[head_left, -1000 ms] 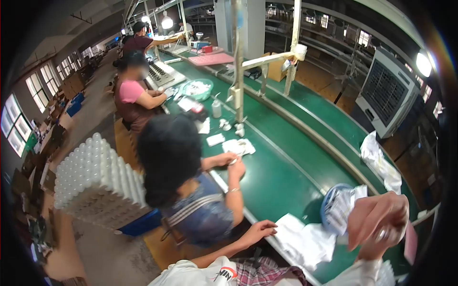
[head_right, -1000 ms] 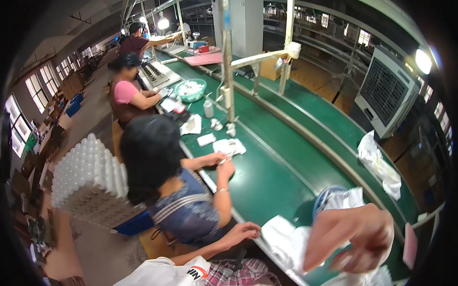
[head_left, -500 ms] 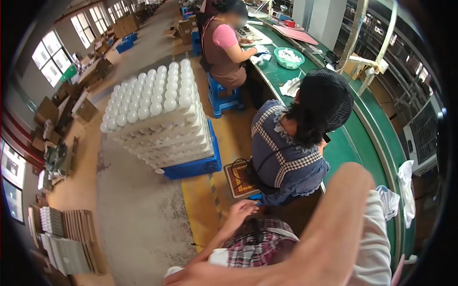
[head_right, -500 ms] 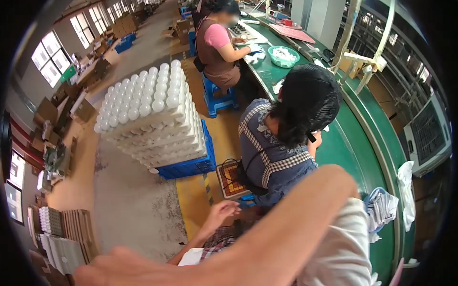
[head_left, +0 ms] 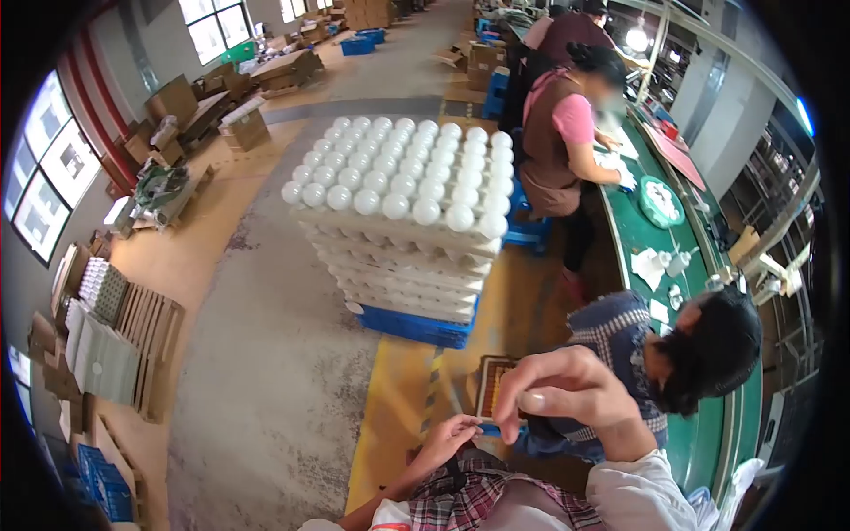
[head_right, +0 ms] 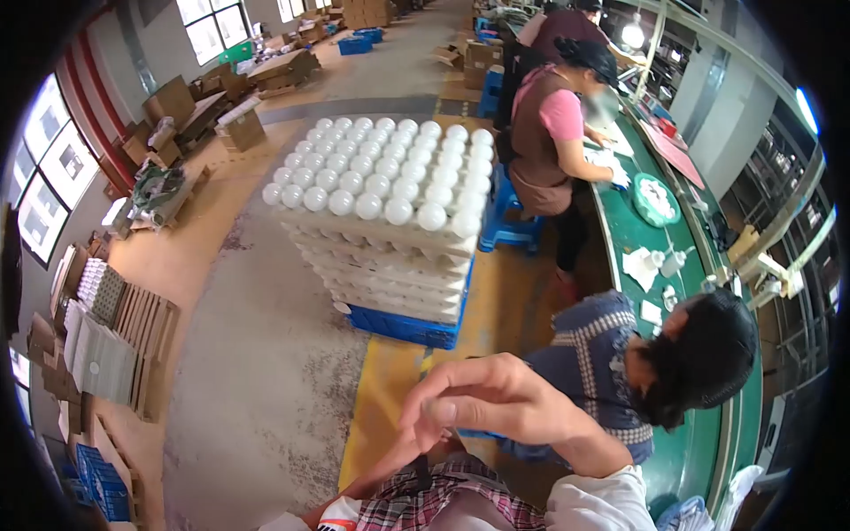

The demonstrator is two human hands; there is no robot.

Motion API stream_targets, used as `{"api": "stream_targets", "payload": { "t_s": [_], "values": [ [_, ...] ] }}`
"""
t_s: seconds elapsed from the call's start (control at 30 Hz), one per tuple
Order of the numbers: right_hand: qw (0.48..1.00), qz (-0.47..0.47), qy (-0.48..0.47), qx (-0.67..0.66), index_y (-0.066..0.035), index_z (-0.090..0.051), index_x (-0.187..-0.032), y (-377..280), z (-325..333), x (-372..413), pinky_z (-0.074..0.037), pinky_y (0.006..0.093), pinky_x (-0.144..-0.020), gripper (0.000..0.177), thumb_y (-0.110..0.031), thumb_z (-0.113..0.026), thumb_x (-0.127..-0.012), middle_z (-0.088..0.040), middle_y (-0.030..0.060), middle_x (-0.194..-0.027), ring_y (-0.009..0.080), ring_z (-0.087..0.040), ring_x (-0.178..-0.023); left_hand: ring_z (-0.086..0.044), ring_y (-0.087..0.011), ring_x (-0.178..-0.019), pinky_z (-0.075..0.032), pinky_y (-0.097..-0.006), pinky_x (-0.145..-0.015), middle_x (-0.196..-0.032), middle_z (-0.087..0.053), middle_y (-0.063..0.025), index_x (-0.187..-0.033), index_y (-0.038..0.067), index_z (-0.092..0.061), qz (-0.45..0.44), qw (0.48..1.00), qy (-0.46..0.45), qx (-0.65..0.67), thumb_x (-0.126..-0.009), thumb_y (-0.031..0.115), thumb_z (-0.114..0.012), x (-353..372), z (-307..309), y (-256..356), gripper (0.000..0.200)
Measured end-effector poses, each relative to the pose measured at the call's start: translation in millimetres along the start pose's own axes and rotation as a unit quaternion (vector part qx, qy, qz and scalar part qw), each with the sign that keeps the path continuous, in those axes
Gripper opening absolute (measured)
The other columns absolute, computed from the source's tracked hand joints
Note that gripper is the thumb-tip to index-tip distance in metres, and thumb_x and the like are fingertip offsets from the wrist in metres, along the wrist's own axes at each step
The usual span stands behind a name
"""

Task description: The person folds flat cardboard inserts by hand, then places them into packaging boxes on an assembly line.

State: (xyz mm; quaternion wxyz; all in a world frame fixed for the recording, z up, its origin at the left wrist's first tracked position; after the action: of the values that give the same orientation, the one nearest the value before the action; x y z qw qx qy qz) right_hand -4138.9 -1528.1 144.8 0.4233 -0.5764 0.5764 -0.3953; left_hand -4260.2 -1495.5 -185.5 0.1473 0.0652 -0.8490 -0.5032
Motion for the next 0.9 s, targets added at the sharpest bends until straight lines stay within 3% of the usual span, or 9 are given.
{"api": "stream_targets", "payload": {
  "t_s": [0.03,0.17,0.3,0.5,0.63,0.73,0.83,0.9],
  "values": [
    [1.000,-0.028,0.008,-0.012,0.002,-0.058,-0.101,18.4,5.8,-15.8,-0.045,0.0250,-0.075,0.019,-0.009,-0.047,-0.092,-0.061,0.0068,-0.089,0.0129,-0.058,-0.083,-0.058,-0.0150,-0.091,-0.045,-0.0263,-0.082,-0.096,-0.060,-0.0094,-0.112,-0.002,-0.050,0.039,0.999,-0.005,-0.025,-0.089,0.011,-0.050,-3.2,7.6,10.4,0.026],
    [0.997,-0.064,0.020,-0.029,0.000,-0.058,-0.099,90.4,7.5,-98.5,-0.044,0.0232,-0.074,0.019,-0.013,-0.047,-0.092,-0.059,0.0050,-0.088,0.0106,-0.056,-0.080,-0.057,-0.0161,-0.093,-0.045,-0.0276,-0.084,-0.100,-0.059,-0.0111,-0.113,-0.004,-0.049,0.027,0.997,0.024,-0.069,-0.089,0.011,-0.050,9.3,53.2,68.6,0.028],
    [0.995,-0.092,-0.033,0.012,-0.002,-0.056,-0.103,145.1,-17.6,-188.0,-0.043,0.0232,-0.076,0.022,-0.019,-0.047,-0.093,-0.058,0.0025,-0.089,0.0093,-0.055,-0.084,-0.058,-0.0157,-0.092,-0.044,-0.0272,-0.083,-0.099,-0.060,-0.0110,-0.113,-0.004,-0.049,0.082,0.995,0.046,-0.019,-0.088,0.013,-0.050,30.7,144.8,72.9,0.030],
    [0.994,-0.104,-0.037,-0.016,-0.003,-0.057,-0.105,206.9,-61.8,-318.1,-0.042,0.0251,-0.080,0.025,-0.023,-0.048,-0.092,-0.058,0.0016,-0.086,0.0095,-0.054,-0.085,-0.060,-0.0142,-0.087,-0.046,-0.0255,-0.078,-0.093,-0.063,-0.0113,-0.108,-0.005,-0.052,0.034,0.979,0.092,-0.177,-0.088,0.012,-0.050,72.3,279.9,185.5,0.026],
    [0.991,-0.128,-0.046,-0.001,-0.004,-0.058,-0.105,231.0,-77.2,-396.1,-0.044,0.0244,-0.078,0.025,-0.022,-0.047,-0.092,-0.060,0.0018,-0.086,0.0088,-0.055,-0.084,-0.061,-0.0140,-0.081,-0.045,-0.0248,-0.075,-0.085,-0.064,-0.0089,-0.102,-0.004,-0.055,0.012,0.979,0.155,-0.135,-0.088,0.013,-0.051,82.0,382.9,214.9,0.022],
    [0.989,-0.136,-0.050,0.040,-0.003,-0.058,-0.105,246.9,-72.7,-449.9,-0.045,0.0237,-0.075,0.025,-0.021,-0.047,-0.092,-0.060,0.0019,-0.085,0.0085,-0.056,-0.081,-0.060,-0.0150,-0.084,-0.045,-0.0266,-0.077,-0.089,-0.064,-0.0097,-0.102,-0.004,-0.055,0.046,0.977,0.142,-0.151,-0.088,0.015,-0.051,64.5,421.8,272.3,0.024],
    [0.984,-0.165,-0.040,0.052,-0.003,-0.058,-0.104,264.7,-62.6,-500.1,-0.046,0.0235,-0.071,0.026,-0.023,-0.048,-0.091,-0.061,0.0021,-0.084,0.0088,-0.057,-0.078,-0.059,-0.0162,-0.086,-0.045,-0.0284,-0.077,-0.093,-0.062,-0.0077,-0.104,0.000,-0.056,0.036,0.960,0.087,-0.262,-0.087,0.021,-0.054,20.2,484.6,320.8,0.027],
    [0.980,-0.190,-0.043,0.049,-0.003,-0.058,-0.103,270.7,-55.9,-537.3,-0.046,0.0236,-0.070,0.026,-0.023,-0.048,-0.091,-0.061,0.0024,-0.083,0.0093,-0.057,-0.076,-0.059,-0.0154,-0.086,-0.045,-0.0271,-0.075,-0.093,-0.062,-0.0073,-0.104,0.001,-0.056,0.000,0.974,0.094,-0.204,-0.086,0.022,-0.056,-18.0,531.8,354.7,0.028]
  ]
}}
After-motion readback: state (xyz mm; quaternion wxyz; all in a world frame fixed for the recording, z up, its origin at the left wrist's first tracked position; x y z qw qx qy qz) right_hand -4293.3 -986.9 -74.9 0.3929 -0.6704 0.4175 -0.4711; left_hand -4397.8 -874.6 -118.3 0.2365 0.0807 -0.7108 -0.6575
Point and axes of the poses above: each hand's wrist, its own x-axis away from the middle knuckle, its own z-axis out of the back of the hand, y = z × x, the point moved 5 cm from there along -x, towards the middle knuckle
